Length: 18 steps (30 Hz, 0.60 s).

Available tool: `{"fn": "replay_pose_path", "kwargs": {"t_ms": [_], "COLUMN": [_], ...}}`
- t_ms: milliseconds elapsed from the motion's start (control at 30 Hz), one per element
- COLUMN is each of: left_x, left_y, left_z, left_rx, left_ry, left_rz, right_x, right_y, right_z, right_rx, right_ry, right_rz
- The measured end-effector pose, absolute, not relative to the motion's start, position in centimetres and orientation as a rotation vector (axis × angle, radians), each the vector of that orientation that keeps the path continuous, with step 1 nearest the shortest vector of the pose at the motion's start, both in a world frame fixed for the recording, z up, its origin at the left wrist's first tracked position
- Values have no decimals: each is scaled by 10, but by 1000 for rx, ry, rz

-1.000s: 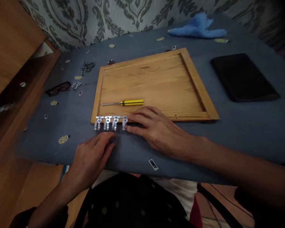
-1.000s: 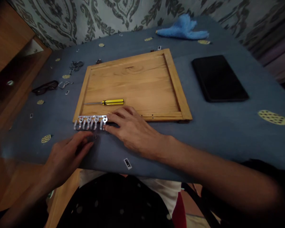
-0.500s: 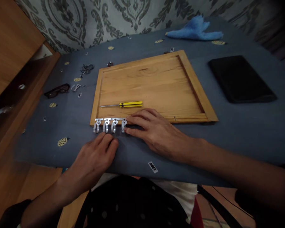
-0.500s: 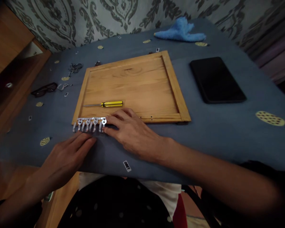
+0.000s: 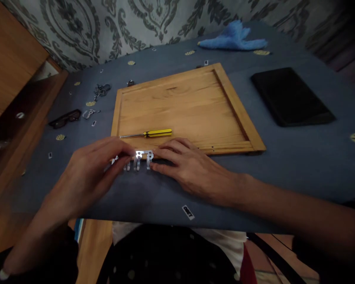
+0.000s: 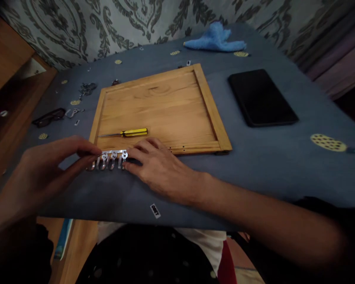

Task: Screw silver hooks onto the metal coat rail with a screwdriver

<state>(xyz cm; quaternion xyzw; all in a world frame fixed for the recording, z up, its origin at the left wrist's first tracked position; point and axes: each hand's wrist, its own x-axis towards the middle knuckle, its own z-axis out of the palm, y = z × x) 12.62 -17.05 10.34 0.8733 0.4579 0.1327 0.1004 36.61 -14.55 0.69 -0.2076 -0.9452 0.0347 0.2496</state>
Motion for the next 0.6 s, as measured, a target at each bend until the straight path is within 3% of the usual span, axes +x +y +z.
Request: {"fn": "replay_pose_path", "kwargs": {"t_ms": [200,600], "left_x": [135,134], "left_y": [-117,-106], "left_z": [94,80], "left_rx": [2261,2120], "left_ry": [1071,993], "left_rz": [201,34], "right_x": [367,365], "right_y": [-146,-146], "right_z": [10,9], "right_rx": [-566,-598], "right_ry": [-2604,-2618], "right_rz": [125,130]}}
